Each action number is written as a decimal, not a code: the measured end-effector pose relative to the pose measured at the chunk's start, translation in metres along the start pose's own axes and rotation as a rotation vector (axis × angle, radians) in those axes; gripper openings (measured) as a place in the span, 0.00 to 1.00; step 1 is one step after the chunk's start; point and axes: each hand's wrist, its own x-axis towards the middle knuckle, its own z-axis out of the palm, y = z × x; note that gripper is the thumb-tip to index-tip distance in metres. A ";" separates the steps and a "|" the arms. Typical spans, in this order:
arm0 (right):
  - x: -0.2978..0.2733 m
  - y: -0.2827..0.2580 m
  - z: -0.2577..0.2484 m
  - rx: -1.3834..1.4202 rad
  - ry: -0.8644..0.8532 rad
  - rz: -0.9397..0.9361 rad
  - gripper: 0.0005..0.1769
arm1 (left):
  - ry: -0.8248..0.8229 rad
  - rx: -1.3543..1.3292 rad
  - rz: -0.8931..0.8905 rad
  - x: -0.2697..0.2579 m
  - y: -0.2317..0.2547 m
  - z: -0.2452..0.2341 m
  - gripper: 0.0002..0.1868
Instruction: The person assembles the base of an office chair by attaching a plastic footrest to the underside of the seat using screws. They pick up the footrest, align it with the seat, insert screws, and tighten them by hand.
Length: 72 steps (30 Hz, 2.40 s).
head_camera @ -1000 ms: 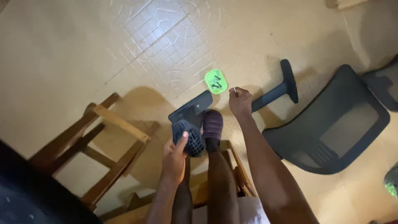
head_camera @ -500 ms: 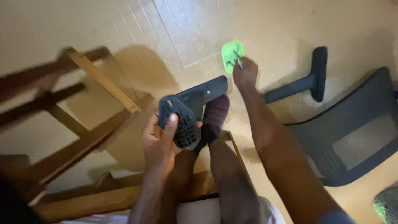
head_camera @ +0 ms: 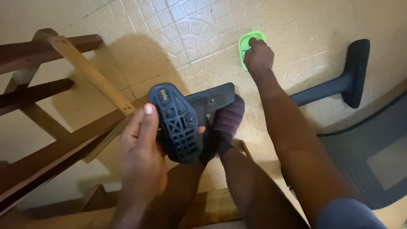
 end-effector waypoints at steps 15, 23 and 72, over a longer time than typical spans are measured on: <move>0.003 0.017 -0.056 0.513 -0.122 0.064 0.10 | -0.002 0.032 0.121 -0.016 0.014 -0.019 0.24; -0.013 0.020 -0.063 0.637 -0.132 -0.028 0.06 | -0.018 0.041 0.153 -0.011 0.020 -0.031 0.24; -0.033 -0.003 -0.070 1.064 -0.298 0.308 0.07 | -0.094 0.141 0.032 0.092 -0.037 0.006 0.24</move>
